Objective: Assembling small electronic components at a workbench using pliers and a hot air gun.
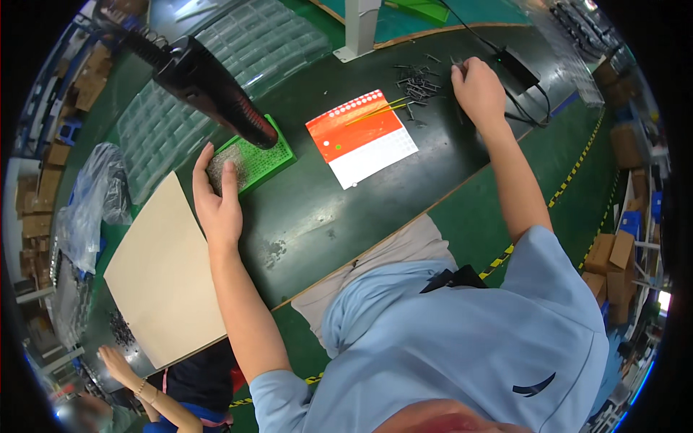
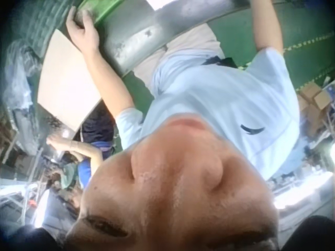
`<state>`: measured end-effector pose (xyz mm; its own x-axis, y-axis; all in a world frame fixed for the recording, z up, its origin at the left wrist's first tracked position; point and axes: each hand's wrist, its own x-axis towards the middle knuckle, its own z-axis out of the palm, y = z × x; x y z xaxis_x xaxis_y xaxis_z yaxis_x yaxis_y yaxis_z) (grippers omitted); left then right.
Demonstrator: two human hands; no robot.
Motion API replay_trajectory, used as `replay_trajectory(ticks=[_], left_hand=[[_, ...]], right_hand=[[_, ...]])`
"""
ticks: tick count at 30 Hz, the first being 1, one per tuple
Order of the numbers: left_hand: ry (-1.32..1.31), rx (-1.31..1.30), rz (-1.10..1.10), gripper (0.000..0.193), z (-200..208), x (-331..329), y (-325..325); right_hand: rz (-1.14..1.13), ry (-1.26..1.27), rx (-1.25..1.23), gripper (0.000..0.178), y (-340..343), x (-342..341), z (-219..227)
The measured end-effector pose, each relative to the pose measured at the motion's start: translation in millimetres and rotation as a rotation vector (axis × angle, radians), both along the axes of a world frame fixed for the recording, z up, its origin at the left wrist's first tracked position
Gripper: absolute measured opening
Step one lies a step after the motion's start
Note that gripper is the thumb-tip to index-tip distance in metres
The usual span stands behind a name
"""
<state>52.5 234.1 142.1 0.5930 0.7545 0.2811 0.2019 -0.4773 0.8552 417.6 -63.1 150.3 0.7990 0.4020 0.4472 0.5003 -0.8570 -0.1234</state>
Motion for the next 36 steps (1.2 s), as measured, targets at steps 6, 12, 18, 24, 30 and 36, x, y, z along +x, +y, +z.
replay_trajectory(ticks=[6,12,18,24,30,36], left_hand=[[0.009,0.026,0.010,0.049,2.5,-1.7,0.5],[0.009,0.076,-0.008,0.051,1.1,2.9,-0.2],[0.002,0.024,0.029,0.050,1.1,-2.8,0.7],[-0.068,-0.058,-0.009,0.047,-2.8,-0.8,4.2],[-0.119,0.032,0.011,0.046,-11.0,0.8,8.9],[-0.047,0.089,0.062,0.048,-2.5,-3.0,3.6]], right_hand=[[0.017,-0.096,0.001,0.030,-2.7,3.9,-9.5],[0.237,-0.184,0.135,0.023,19.7,-19.4,8.4],[0.766,0.616,0.267,0.024,98.7,-89.1,45.1],[0.802,0.420,0.019,0.020,149.8,-81.5,27.6],[0.825,0.384,0.073,0.011,155.6,-74.1,9.5],[0.873,0.390,0.155,0.010,154.6,-72.5,3.3]])
